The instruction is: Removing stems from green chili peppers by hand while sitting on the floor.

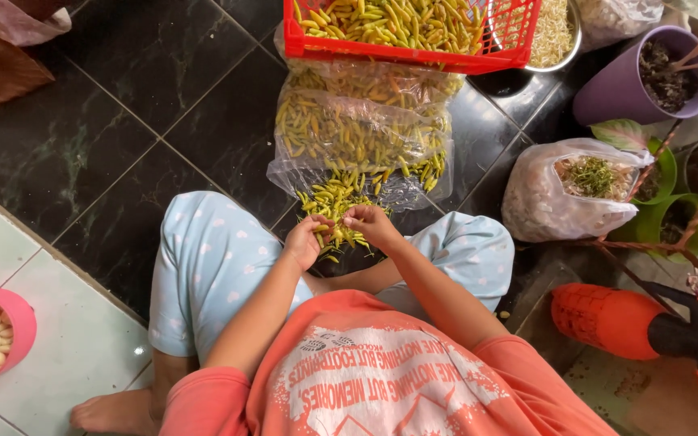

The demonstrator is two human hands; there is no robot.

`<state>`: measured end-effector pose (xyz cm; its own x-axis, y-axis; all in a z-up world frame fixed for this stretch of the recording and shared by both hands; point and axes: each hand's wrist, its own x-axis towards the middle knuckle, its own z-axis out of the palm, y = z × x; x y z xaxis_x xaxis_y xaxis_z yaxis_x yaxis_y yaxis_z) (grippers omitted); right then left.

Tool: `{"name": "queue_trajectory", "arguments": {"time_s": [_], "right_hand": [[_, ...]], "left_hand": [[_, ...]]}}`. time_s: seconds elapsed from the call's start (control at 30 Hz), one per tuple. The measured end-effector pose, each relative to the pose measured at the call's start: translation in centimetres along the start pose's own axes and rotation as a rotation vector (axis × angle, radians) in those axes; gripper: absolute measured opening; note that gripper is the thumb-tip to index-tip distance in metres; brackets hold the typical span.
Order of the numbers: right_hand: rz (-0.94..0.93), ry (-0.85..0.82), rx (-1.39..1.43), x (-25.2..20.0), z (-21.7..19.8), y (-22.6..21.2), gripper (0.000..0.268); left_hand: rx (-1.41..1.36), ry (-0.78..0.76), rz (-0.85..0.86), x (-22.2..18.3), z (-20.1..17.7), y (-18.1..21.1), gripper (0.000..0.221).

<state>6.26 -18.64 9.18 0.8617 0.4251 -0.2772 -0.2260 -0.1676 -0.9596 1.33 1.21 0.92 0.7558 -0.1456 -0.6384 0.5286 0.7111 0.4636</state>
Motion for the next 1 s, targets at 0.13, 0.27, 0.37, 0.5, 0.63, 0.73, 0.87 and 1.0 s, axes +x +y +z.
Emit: {"name": "queue_trajectory", "arguments": {"time_s": [0.13,0.27,0.37,0.5,0.63,0.73,0.87,1.0], "right_hand": [[0.052,0.136,0.081,0.0,1.6,1.5,0.014],[0.054,0.287,0.029,-1.1,3.4,0.0,0.016],[0.012,0.270,-0.173,-1.6,3.6,-0.5,0.018],[-0.112,0.171,-0.370,-1.5,3.3,-1.5,0.020],[-0.138,0.124,-0.420,-0.3,2.4,-0.8,0.016],[-0.256,-0.023,-0.451,0.7,1.2,-1.0,0.010],[-0.236,-0.282,-0.397,1.1,-0.4,-3.3,0.014],[-0.161,-0.473,-0.359,1.1,-1.5,-3.9,0.017]], "left_hand": [[0.017,-0.054,-0.031,-0.4,1.1,-1.0,0.021],[0.005,-0.099,0.008,1.0,-0.4,-2.8,0.010],[0.007,-0.084,0.024,0.6,-0.2,-2.5,0.011],[0.154,-0.028,0.066,1.8,-1.2,-3.1,0.015],[0.227,0.018,0.104,2.1,-1.5,-3.4,0.018],[0.347,0.048,0.128,2.2,-1.7,-3.4,0.014],[0.533,0.008,0.152,1.4,-1.5,-3.3,0.014],[0.599,-0.076,0.120,0.1,-0.6,-2.6,0.017]]}}
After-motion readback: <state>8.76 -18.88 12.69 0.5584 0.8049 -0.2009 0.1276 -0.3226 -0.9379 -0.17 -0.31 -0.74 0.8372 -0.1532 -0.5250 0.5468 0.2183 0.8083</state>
